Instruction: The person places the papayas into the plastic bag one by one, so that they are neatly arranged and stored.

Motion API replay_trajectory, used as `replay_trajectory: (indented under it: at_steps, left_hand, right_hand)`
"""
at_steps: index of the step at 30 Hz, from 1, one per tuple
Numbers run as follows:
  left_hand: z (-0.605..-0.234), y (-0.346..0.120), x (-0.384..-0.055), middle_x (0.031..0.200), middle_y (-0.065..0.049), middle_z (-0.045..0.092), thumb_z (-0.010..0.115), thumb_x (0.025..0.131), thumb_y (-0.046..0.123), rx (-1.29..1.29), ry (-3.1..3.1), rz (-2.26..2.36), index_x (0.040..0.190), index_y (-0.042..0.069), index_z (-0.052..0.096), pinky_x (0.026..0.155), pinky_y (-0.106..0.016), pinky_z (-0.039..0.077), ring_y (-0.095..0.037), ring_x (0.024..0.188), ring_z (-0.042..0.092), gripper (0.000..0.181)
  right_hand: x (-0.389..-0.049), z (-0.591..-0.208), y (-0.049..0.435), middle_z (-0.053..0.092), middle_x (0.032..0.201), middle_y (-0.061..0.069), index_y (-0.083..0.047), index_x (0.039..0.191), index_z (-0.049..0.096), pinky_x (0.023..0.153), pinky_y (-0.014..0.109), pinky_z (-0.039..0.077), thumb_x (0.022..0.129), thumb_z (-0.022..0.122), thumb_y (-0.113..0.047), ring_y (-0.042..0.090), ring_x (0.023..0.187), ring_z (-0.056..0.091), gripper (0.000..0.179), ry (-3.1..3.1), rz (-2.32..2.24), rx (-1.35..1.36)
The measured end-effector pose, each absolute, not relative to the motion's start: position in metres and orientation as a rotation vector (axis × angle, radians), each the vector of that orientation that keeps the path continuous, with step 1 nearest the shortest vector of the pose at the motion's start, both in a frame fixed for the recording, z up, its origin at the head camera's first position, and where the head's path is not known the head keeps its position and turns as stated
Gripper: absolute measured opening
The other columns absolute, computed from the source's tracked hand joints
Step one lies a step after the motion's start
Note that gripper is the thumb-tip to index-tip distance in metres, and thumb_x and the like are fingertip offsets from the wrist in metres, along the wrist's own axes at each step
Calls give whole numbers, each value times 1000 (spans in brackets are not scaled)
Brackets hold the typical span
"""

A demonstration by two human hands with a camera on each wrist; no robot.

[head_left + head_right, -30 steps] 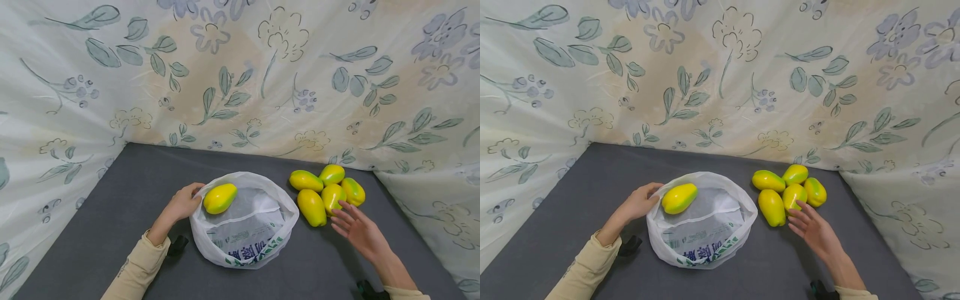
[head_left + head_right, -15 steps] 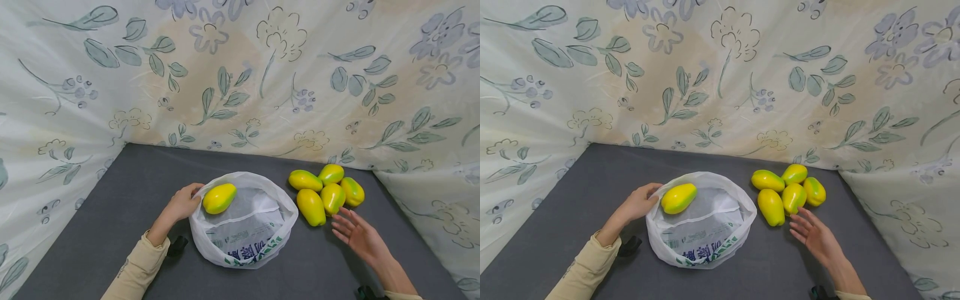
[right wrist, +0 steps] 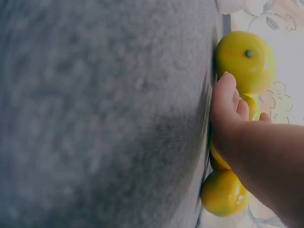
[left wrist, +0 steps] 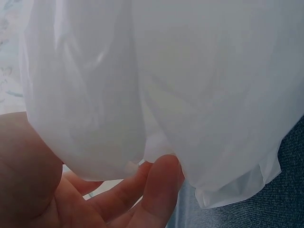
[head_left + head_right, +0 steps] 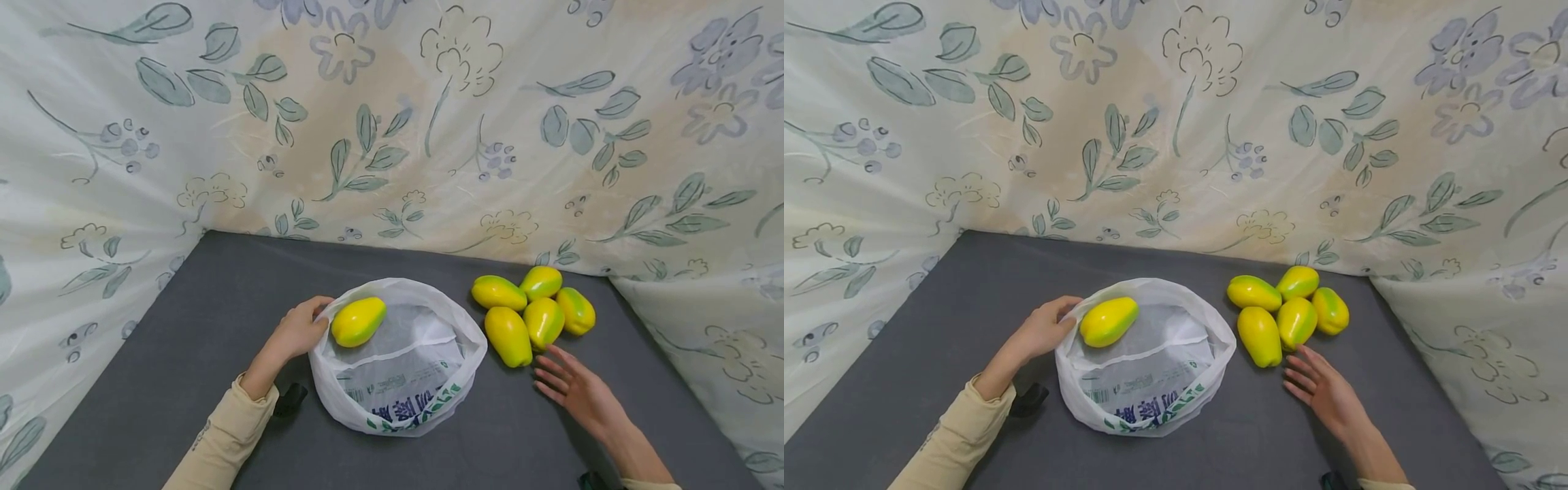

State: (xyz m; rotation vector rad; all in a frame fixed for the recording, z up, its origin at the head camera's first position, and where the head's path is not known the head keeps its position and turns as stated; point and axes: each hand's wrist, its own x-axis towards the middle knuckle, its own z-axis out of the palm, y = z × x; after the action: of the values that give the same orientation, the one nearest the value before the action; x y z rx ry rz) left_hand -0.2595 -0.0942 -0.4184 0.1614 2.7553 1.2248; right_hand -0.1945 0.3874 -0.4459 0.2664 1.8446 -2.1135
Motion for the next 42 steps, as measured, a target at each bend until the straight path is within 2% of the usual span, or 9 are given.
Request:
replay_trajectory:
  at_steps: [7,14,20,24,31,42]
  left_hand:
    - [-419,-94,-260,118,-18,59,49,94,8,157,2757,1210,135,4,51,72,-40,49,-29,94,58,41]
    - [-418,-93,-260,121,-18,58,48,94,9,158,2749,1209,135,5,51,75,-42,50,-30,97,58,41]
    - [-419,-93,-261,120,-18,58,49,94,9,157,2749,1212,135,5,51,74,-41,50,-29,96,58,41]
    - [-419,-93,-261,119,-17,59,49,94,10,166,2747,1218,135,5,52,72,-39,49,-28,94,58,41]
    - [-419,-94,-260,119,-18,60,49,94,9,189,2767,1223,134,5,53,72,-40,49,-30,95,59,40]
    - [-421,-95,-262,118,-17,60,48,95,9,192,2760,1230,134,5,53,71,-38,49,-27,93,60,40]
  right_hand:
    - [-199,-446,372,15,149,15,-13,149,13,100,46,37,101,37,-47,21,117,46,64,1889,-2095,379]
    - [-201,-444,360,1,153,22,-9,152,3,98,46,39,100,38,-48,40,133,26,74,1910,-2059,415]
    - [-204,-443,351,-10,154,24,-11,153,2,99,47,38,98,45,-46,44,138,12,78,1880,-2076,431]
    - [-206,-440,344,-9,154,23,-9,152,3,99,48,37,98,48,-43,41,138,11,78,1872,-2105,471]
    - [-210,-438,329,-3,155,21,-7,152,-9,100,47,37,98,50,-39,38,138,12,86,1923,-2116,501]
    - [-211,-447,321,5,154,17,-7,153,3,101,43,36,98,52,-33,32,135,22,78,2034,-2124,490]
